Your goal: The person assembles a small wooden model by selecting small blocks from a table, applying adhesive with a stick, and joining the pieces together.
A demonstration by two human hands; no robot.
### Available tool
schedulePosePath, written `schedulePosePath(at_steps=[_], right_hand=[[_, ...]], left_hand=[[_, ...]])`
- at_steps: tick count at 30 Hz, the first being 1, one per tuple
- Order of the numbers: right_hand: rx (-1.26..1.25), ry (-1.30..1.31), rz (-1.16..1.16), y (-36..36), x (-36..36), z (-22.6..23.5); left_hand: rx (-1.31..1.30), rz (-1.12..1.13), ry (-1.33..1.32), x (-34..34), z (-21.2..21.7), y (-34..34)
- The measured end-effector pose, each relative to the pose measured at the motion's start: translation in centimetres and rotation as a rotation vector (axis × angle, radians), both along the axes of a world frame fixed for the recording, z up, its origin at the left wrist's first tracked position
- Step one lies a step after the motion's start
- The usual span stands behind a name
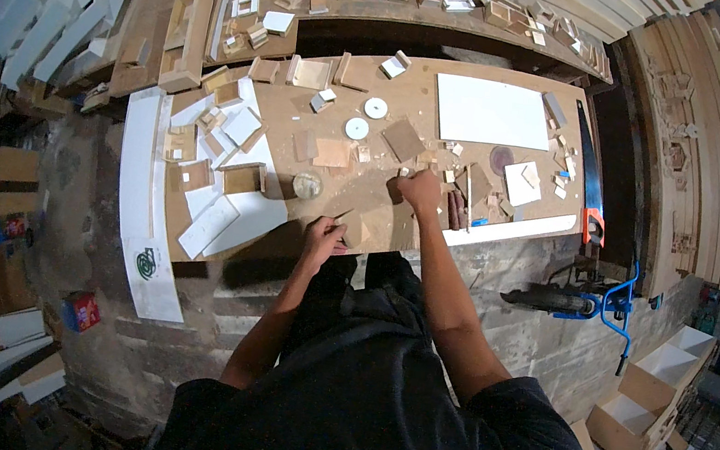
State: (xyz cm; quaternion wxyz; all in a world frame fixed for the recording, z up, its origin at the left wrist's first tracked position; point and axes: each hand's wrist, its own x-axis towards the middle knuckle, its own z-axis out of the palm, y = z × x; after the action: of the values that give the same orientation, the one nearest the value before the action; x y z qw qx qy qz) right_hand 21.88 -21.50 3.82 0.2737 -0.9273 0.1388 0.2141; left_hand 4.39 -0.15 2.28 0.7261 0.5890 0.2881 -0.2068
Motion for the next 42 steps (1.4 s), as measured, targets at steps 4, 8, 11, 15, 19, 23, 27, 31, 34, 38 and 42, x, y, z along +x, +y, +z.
schedulePosePath(at_steps=[4,8,11,15,19,23,27,31,34,38,42], right_hand=[[0.665,0.173,-0.306,-2.0,-1.7,1.9],[1.195,0.348,-0.478,-1.2,-3.9,8.8],[1.488,0.435,-0.503,-2.3,-5.3,11.2],[1.739,0.516,-0.418,-1.3,-6.8,16.7],[1.815,0.495,-0.424,-1.7,-8.2,17.7],[1.866,0.547,-0.453,-1.3,-9.4,18.5],[1.781,0.467,-0.366,-0.8,-10.9,19.5],[1.427,0.312,-0.301,-0.5,-11.7,20.8],[1.183,0.159,-0.122,1.3,-12.4,21.6],[1.080,0.226,0.110,2.7,-11.9,22.0],[1.023,0.213,0.223,4.0,-11.2,23.0]], left_hand=[[0.037,-0.024,-0.056,1.0,0.0,-0.5],[0.016,0.022,-0.091,2.5,-1.1,-0.8],[0.089,-0.049,-0.142,5.5,-1.1,-2.2],[0.454,-0.185,-0.294,7.6,-2.7,-2.5],[0.701,-0.283,-0.329,7.2,-1.5,-3.0],[0.726,-0.355,-0.291,6.2,-1.1,-2.0],[0.584,-0.469,-0.405,4.0,1.1,-0.8],[-0.203,-0.208,-0.167,2.2,9.6,-0.6],[-0.355,0.021,-0.219,0.3,14.6,0.6],[-0.299,-0.015,-0.336,0.1,19.2,2.3],[-0.186,-0.117,-0.346,0.5,22.2,2.9]])
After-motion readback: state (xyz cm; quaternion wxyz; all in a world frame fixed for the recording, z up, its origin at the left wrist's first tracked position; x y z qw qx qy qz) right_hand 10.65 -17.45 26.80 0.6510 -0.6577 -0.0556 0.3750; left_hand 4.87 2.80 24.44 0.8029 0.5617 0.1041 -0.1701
